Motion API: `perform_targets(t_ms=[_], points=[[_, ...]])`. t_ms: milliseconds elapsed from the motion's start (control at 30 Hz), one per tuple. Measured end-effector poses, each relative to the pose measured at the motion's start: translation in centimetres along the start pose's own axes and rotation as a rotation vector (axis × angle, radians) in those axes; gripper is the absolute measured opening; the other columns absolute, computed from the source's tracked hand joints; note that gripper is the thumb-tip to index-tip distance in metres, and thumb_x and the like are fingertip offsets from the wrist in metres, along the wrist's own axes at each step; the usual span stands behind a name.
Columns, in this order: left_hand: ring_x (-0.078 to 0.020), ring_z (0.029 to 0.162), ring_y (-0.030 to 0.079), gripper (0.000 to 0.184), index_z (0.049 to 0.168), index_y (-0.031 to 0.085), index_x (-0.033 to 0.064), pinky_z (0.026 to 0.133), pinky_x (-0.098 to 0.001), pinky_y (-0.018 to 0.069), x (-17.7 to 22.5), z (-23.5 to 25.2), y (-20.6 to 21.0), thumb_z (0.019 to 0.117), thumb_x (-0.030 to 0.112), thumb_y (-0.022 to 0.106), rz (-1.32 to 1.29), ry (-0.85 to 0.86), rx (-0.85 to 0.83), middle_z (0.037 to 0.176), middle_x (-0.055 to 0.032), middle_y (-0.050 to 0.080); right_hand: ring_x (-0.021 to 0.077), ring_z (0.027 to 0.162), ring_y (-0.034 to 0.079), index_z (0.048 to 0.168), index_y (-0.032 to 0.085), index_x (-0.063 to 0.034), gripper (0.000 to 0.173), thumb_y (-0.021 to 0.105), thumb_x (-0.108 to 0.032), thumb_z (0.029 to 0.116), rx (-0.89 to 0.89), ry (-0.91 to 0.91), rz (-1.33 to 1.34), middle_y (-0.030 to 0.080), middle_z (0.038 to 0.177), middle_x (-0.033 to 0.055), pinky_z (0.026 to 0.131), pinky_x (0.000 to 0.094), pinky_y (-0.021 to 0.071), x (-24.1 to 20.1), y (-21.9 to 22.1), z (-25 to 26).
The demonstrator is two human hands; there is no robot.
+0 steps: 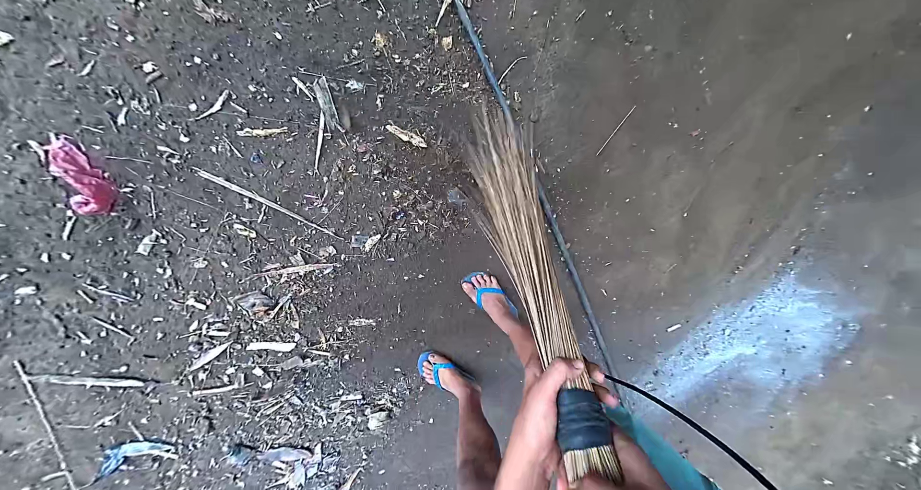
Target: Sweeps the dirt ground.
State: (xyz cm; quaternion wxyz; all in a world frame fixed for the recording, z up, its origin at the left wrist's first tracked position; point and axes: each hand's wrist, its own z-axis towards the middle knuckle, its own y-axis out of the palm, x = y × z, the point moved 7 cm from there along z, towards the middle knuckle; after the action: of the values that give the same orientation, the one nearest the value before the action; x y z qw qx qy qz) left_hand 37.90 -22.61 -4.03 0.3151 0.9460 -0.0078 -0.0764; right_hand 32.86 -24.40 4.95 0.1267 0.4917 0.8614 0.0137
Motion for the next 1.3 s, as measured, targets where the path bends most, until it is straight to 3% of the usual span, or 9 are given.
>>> perform_targets(t_ms=[267, 433, 533, 633, 900, 1000, 1133, 1233, 1300], points=[[-0.0180, 0.065, 0.065, 0.023, 0.111, 0.050, 0.0004, 0.061, -0.0303, 0.0584, 16.6, 3.9, -4.0, 0.0984, 0.017, 0.041, -0.032, 0.484, -0.013, 0.084, -0.0126, 0.064, 0.0186, 0.071, 0.071, 0.134, 0.039, -0.0046, 0.067, 0.075, -0.005, 0.0769, -0.297, -0.102, -0.232, 0.067, 0.096, 0.0094, 0.065, 0.0347, 0.0644, -6.6, 9.9, 12.8], [-0.0179, 0.065, 0.065, 0.035, 0.120, 0.043, -0.0006, 0.062, -0.0322, 0.0591, 11.9, 4.8, -2.0, 0.0927, 0.018, 0.055, -0.060, 0.529, -0.095, 0.086, -0.0118, 0.063, 0.0183, 0.074, 0.072, 0.134, 0.049, -0.0077, 0.068, 0.080, -0.017, 0.0739, -0.210, -0.178, -0.386, 0.070, 0.094, 0.0048, 0.065, 0.0375, 0.0645, -6.0, 3.9, 10.3], [-0.0177, 0.068, 0.066, 0.050, 0.139, 0.033, -0.0051, 0.064, -0.0326, 0.0601, 6.6, 5.8, 1.6, 0.0944, 0.010, 0.052, -0.018, 0.331, -0.183, 0.087, -0.0106, 0.064, 0.0160, 0.068, 0.071, 0.128, 0.049, -0.0061, 0.066, 0.078, -0.011, 0.0695, -0.018, -0.288, -0.446, 0.070, 0.088, 0.0014, 0.058, 0.0344, 0.0633, -5.5, -1.6, 6.7], [-0.0178, 0.065, 0.066, 0.037, 0.135, 0.040, -0.0042, 0.064, -0.0319, 0.0602, 4.4, 8.2, 3.2, 0.1005, 0.008, 0.046, 0.014, 0.101, -0.214, 0.082, -0.0105, 0.063, 0.0173, 0.065, 0.071, 0.128, 0.045, -0.0033, 0.065, 0.075, -0.009, 0.0707, 0.161, -0.277, -0.434, 0.070, 0.084, 0.0026, 0.057, 0.0345, 0.0641, -5.3, -3.1, 6.5], [-0.0138, 0.067, 0.067, 0.024, 0.115, 0.057, 0.0102, 0.061, -0.0280, 0.0587, 18.9, 12.1, -9.7, 0.1043, 0.029, 0.047, 0.112, 0.369, 0.055, 0.084, -0.0067, 0.068, 0.0197, 0.094, 0.070, 0.136, 0.046, -0.0032, 0.071, 0.082, -0.021, 0.0778, -0.143, -0.185, -0.755, 0.068, 0.107, 0.0116, 0.086, 0.0425, 0.0586, -6.6, 9.3, 23.1], [-0.0118, 0.064, 0.066, 0.021, 0.113, 0.055, 0.0145, 0.059, -0.0268, 0.0582, 21.8, 8.4, -9.9, 0.1052, 0.031, 0.045, 0.169, 0.648, 0.259, 0.082, -0.0025, 0.066, 0.0195, 0.079, 0.070, 0.146, 0.039, -0.0097, 0.076, 0.078, -0.014, 0.0800, -0.326, -0.121, -0.732, 0.068, 0.096, 0.0110, 0.074, 0.0395, 0.0608, -6.9, 10.7, 23.8], [-0.0193, 0.068, 0.067, 0.025, 0.121, 0.046, 0.0073, 0.065, -0.0365, 0.0611, 18.5, 5.7, -8.3, 0.1083, 0.027, 0.040, 0.244, 0.785, 0.335, 0.086, -0.0087, 0.065, 0.0158, 0.081, 0.070, 0.142, 0.047, -0.0093, 0.076, 0.079, -0.012, 0.0735, -0.419, -0.209, -0.670, 0.068, 0.108, 0.0088, 0.074, 0.0358, 0.0629, -6.0, 7.0, 20.5], [-0.0202, 0.064, 0.067, 0.028, 0.124, 0.038, -0.0046, 0.063, -0.0353, 0.0617, 12.6, 4.9, -6.5, 0.1038, 0.014, 0.040, 0.262, 0.610, 0.193, 0.081, -0.0116, 0.064, 0.0125, 0.094, 0.070, 0.147, 0.042, -0.0053, 0.085, 0.080, -0.019, 0.0724, -0.179, -0.253, -0.587, 0.066, 0.119, 0.0064, 0.083, 0.0339, 0.0623, -2.2, 3.3, 14.9], [-0.0197, 0.062, 0.066, 0.037, 0.132, 0.037, -0.0072, 0.061, -0.0343, 0.0613, 8.6, 5.3, -5.2, 0.1022, 0.013, 0.046, 0.267, 0.407, 0.106, 0.079, -0.0120, 0.063, 0.0154, 0.080, 0.072, 0.138, 0.046, -0.0033, 0.075, 0.078, -0.017, 0.0714, 0.024, -0.249, -0.460, 0.070, 0.104, 0.0056, 0.071, 0.0347, 0.0646, -0.1, 1.4, 11.8]])
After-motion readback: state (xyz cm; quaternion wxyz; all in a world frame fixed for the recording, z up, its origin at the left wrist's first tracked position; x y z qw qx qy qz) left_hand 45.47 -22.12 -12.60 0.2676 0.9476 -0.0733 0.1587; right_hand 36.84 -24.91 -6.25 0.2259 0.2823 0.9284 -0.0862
